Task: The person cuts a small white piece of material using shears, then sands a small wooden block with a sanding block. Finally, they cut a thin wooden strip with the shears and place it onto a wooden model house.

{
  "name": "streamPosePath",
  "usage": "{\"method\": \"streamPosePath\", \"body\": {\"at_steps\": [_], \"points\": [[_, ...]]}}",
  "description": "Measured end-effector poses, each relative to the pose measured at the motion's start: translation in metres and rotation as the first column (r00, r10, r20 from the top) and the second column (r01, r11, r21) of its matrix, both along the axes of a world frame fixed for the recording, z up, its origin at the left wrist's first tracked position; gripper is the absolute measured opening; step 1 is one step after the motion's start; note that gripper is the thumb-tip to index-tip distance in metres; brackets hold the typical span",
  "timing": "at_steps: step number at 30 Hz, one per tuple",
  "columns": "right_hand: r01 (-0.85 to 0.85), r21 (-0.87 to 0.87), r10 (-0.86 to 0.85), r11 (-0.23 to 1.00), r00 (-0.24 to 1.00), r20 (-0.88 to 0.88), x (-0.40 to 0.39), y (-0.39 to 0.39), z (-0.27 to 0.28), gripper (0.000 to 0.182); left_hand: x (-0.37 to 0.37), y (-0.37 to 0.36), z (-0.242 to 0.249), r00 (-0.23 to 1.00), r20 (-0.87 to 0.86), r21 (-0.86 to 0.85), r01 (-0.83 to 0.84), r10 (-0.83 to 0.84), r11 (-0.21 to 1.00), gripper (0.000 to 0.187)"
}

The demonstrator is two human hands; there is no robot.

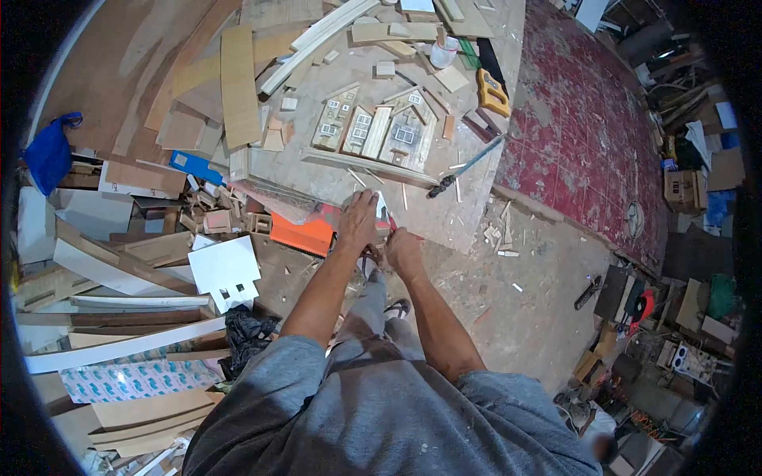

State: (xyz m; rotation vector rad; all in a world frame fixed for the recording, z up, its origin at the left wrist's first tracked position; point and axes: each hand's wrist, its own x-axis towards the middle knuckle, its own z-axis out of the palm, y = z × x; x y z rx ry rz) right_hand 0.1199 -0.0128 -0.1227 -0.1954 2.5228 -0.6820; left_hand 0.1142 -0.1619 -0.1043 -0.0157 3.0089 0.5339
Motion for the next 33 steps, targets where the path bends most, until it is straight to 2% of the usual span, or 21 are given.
{"method": "streamPosePath", "body": {"at_steps": [2, 5, 7, 13, 16, 17, 20, 26, 31, 33], "points": [[-0.038, -0.011, 0.038, 0.999, 0.999, -0.023, 0.014, 0.008, -0.011, 0.028, 0.008, 0.002, -0.004, 1.000, 0.008, 0.011, 0.000, 0.000, 1.000, 0.052], [0.000, -0.054, -0.004, 0.999, 0.997, -0.076, 0.009, 0.005, 0.016, 0.032, -0.003, -0.004, -0.007, 1.000, -0.018, -0.029, -0.007, 0.006, 1.000, 0.052], [0.020, -0.009, -0.019, 1.000, 1.000, 0.023, 0.020, 0.012, 0.026, 0.037, 0.006, 0.002, -0.006, 1.000, 0.019, -0.015, -0.022, 0.022, 1.000, 0.053], [0.058, -0.046, -0.056, 0.997, 0.997, 0.050, 0.022, 0.023, 0.025, 0.045, 0.005, -0.002, -0.010, 1.000, -0.010, -0.002, -0.009, 0.009, 1.000, 0.056], [0.082, -0.153, -0.095, 0.985, 0.992, -0.079, 0.017, 0.021, 0.035, 0.041, 0.008, -0.003, -0.002, 0.993, -0.113, 0.033, -0.017, 0.020, 0.999, 0.051], [0.124, -0.140, -0.139, 0.982, 0.985, -0.101, 0.011, 0.020, 0.029, 0.041, 0.010, -0.003, -0.001, 0.997, -0.062, 0.059, -0.038, 0.042, 0.998, 0.053], [0.087, -0.133, -0.102, 0.987, 0.989, -0.106, -0.019, 0.001, 0.019, 0.040, 0.011, -0.004, -0.004, 0.996, -0.078, 0.084, -0.043, 0.050, 0.996, 0.052], [0.066, -0.124, -0.072, 0.990, 0.997, -0.040, -0.029, -0.018, -0.012, 0.041, 0.008, -0.004, -0.002, 0.997, -0.041, 0.116, -0.066, 0.071, 0.991, 0.056], [0.080, -0.113, -0.082, 0.990, 0.997, -0.013, -0.027, -0.021, -0.002, 0.041, 0.007, -0.004, 0.001, 0.998, -0.016, 0.101, -0.063, 0.065, 0.993, 0.054], [0.083, -0.104, -0.077, 0.991, 0.995, 0.062, -0.028, -0.022, 0.001, 0.044, 0.007, -0.004, 0.001, 0.998, -0.018, 0.094, -0.056, 0.057, 0.994, 0.053]]}}
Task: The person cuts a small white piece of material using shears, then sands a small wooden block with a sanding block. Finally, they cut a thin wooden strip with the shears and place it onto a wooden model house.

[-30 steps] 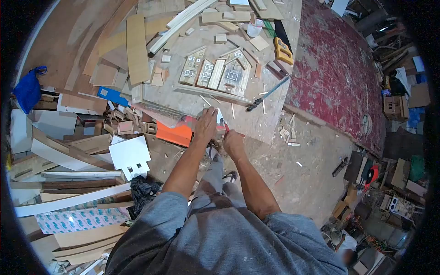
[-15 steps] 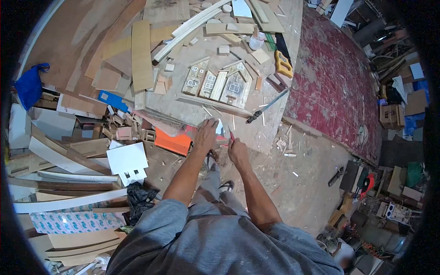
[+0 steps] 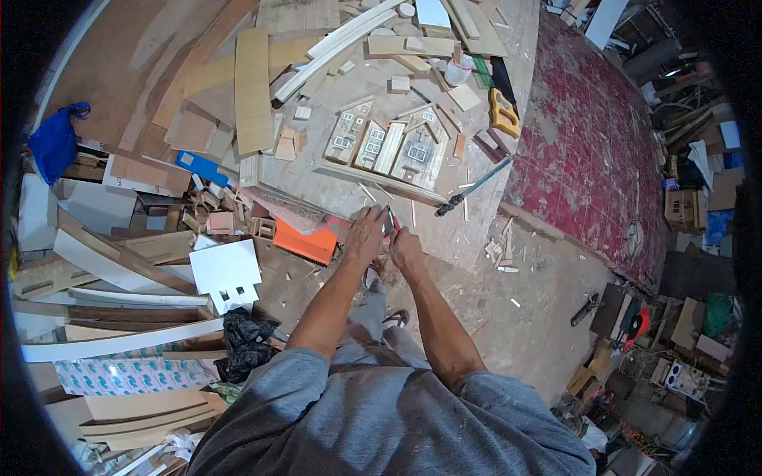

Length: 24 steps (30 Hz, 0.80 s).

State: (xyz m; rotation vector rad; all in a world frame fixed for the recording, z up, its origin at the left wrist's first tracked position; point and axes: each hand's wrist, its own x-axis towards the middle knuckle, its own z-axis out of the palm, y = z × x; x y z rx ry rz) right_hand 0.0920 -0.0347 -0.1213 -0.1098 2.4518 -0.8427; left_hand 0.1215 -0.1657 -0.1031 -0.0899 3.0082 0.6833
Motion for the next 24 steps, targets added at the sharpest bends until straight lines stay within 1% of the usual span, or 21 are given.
{"method": "streamPosePath", "body": {"at_steps": [1, 3, 6, 9, 15, 18, 20, 24], "points": [[0.002, -0.001, -0.002, 1.000, 1.000, 0.000, 0.000, -0.001, 0.000, 0.044, -0.001, 0.000, -0.001, 1.000, 0.014, 0.003, 0.007, -0.007, 1.000, 0.053], [-0.040, 0.013, 0.041, 0.999, 0.998, -0.055, 0.000, 0.000, 0.000, 0.045, -0.002, 0.000, -0.005, 0.999, 0.030, 0.008, 0.014, -0.014, 1.000, 0.053], [-0.039, -0.024, 0.038, 0.999, 0.998, -0.052, -0.002, 0.000, -0.001, 0.043, -0.003, 0.000, -0.007, 1.000, 0.023, 0.006, 0.012, -0.012, 1.000, 0.053], [-0.049, -0.009, 0.048, 0.999, 0.997, -0.068, 0.002, 0.004, 0.000, 0.043, -0.001, 0.001, -0.003, 1.000, 0.011, 0.011, 0.000, 0.000, 1.000, 0.052], [-0.052, 0.068, 0.054, 0.996, 0.998, -0.033, 0.002, 0.004, 0.008, 0.039, -0.001, 0.000, -0.005, 1.000, 0.003, 0.062, -0.020, 0.020, 0.998, 0.047], [-0.047, 0.041, 0.049, 0.998, 0.998, -0.042, 0.004, 0.004, 0.016, 0.036, -0.001, 0.001, -0.002, 1.000, 0.020, 0.050, -0.019, 0.018, 0.999, 0.048], [-0.049, 0.055, 0.052, 0.997, 0.998, -0.040, 0.005, 0.004, 0.018, 0.035, -0.001, 0.001, -0.002, 1.000, 0.018, 0.024, -0.005, 0.005, 1.000, 0.050], [-0.039, 0.060, 0.040, 0.997, 0.999, -0.010, 0.005, 0.003, 0.018, 0.032, -0.002, 0.001, -0.001, 1.000, 0.002, 0.039, -0.005, 0.005, 0.999, 0.053]]}}
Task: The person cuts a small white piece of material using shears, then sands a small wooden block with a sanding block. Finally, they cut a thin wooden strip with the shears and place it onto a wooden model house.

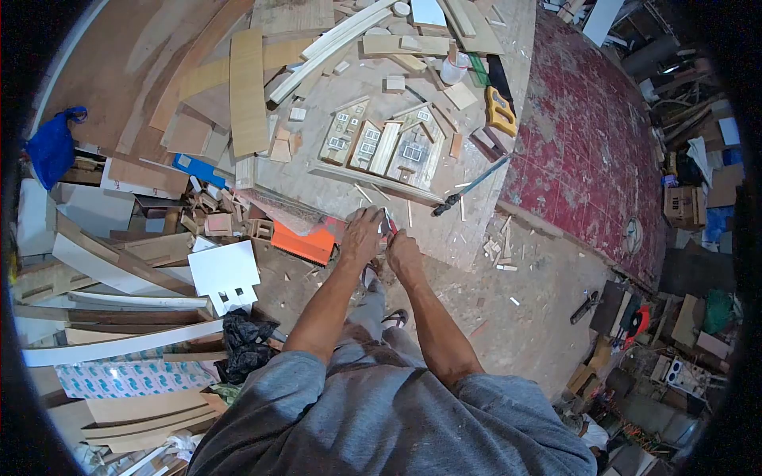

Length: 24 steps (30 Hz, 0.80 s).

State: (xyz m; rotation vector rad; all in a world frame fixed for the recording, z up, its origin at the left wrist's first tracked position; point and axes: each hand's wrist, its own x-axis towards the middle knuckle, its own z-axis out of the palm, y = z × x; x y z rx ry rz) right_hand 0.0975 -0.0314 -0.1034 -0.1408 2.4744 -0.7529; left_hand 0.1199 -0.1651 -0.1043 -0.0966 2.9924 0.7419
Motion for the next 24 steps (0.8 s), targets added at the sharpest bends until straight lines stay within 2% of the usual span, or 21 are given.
{"method": "streamPosePath", "body": {"at_steps": [6, 9, 11, 14, 17, 19, 21, 24], "points": [[-0.002, 0.016, 0.003, 1.000, 1.000, -0.026, 0.001, -0.005, -0.001, 0.034, 0.003, 0.000, -0.001, 1.000, -0.008, 0.006, 0.007, -0.007, 1.000, 0.052], [0.005, 0.018, -0.004, 1.000, 0.999, -0.033, -0.004, -0.009, -0.008, 0.033, -0.001, 0.003, 0.005, 1.000, 0.004, -0.072, 0.019, -0.019, 0.997, 0.056], [-0.013, 0.019, 0.013, 1.000, 1.000, -0.013, -0.006, -0.009, -0.011, 0.032, -0.003, 0.002, 0.012, 0.996, 0.083, -0.096, 0.044, -0.036, 0.994, 0.054], [-0.008, 0.006, 0.008, 1.000, 1.000, 0.014, -0.003, -0.006, -0.003, 0.030, -0.003, 0.002, 0.001, 0.999, 0.017, -0.116, 0.039, -0.037, 0.992, 0.054], [-0.018, 0.035, 0.017, 0.999, 0.999, 0.031, 0.005, 0.005, -0.007, 0.032, -0.004, 0.002, -0.001, 0.997, 0.064, -0.086, 0.050, -0.045, 0.995, 0.055], [-0.051, 0.052, 0.051, 0.997, 0.999, 0.015, 0.001, 0.002, -0.002, 0.034, -0.005, 0.000, -0.003, 0.998, 0.044, -0.112, 0.050, -0.046, 0.992, 0.057], [0.022, 0.071, -0.022, 0.997, 1.000, -0.001, 0.017, 0.011, 0.001, 0.033, -0.003, 0.004, -0.005, 0.998, 0.032, -0.124, 0.055, -0.051, 0.991, 0.059], [0.005, 0.036, -0.002, 0.999, 0.998, -0.067, 0.026, 0.017, -0.006, 0.028, -0.004, 0.002, -0.001, 0.998, 0.020, -0.142, 0.062, -0.060, 0.988, 0.061]]}}
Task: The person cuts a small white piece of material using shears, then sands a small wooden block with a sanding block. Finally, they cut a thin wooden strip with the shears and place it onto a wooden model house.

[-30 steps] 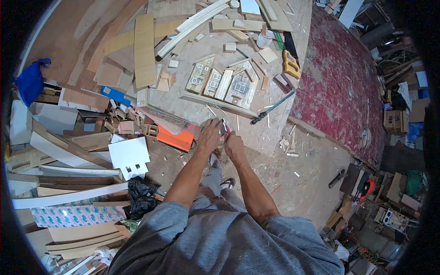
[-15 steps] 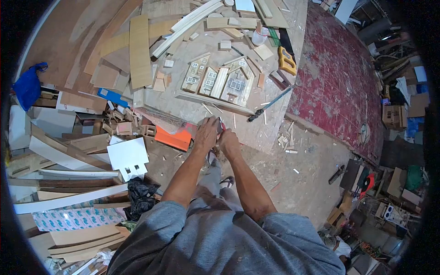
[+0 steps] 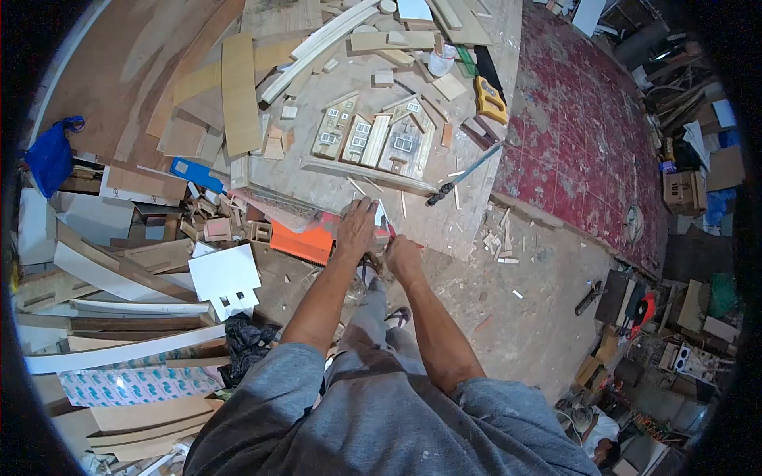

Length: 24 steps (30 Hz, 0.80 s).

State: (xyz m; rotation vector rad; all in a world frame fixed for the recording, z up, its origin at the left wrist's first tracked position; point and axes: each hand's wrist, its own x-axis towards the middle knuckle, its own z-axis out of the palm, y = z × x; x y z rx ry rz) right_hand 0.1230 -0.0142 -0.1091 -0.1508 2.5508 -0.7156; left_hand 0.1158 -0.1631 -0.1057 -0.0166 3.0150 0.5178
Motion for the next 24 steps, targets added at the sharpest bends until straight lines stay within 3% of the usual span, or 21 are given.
{"method": "streamPosePath", "body": {"at_steps": [9, 13, 16, 21, 24], "points": [[-0.010, -0.037, 0.010, 0.999, 1.000, 0.015, 0.024, 0.026, 0.020, 0.042, 0.007, 0.000, 0.000, 1.000, 0.016, 0.035, -0.023, 0.023, 0.999, 0.061], [-0.016, -0.020, 0.016, 1.000, 0.999, -0.028, 0.035, 0.049, -0.011, 0.034, 0.000, -0.012, -0.001, 0.999, -0.050, 0.126, 0.004, 0.002, 0.992, 0.058], [-0.063, 0.073, 0.058, 0.995, 0.996, 0.072, 0.056, 0.086, -0.019, 0.041, 0.007, -0.007, 0.004, 0.998, -0.050, 0.150, -0.016, 0.024, 0.988, 0.053], [0.118, -0.099, -0.119, 0.988, 0.993, -0.010, 0.048, 0.108, 0.011, 0.038, 0.016, 0.011, -0.007, 0.997, -0.050, 0.164, -0.044, 0.052, 0.986, 0.046], [0.153, -0.126, -0.161, 0.980, 0.986, -0.051, 0.020, 0.100, 0.007, 0.030, 0.022, 0.015, -0.014, 0.985, -0.157, 0.135, -0.046, 0.067, 0.990, 0.044]]}}
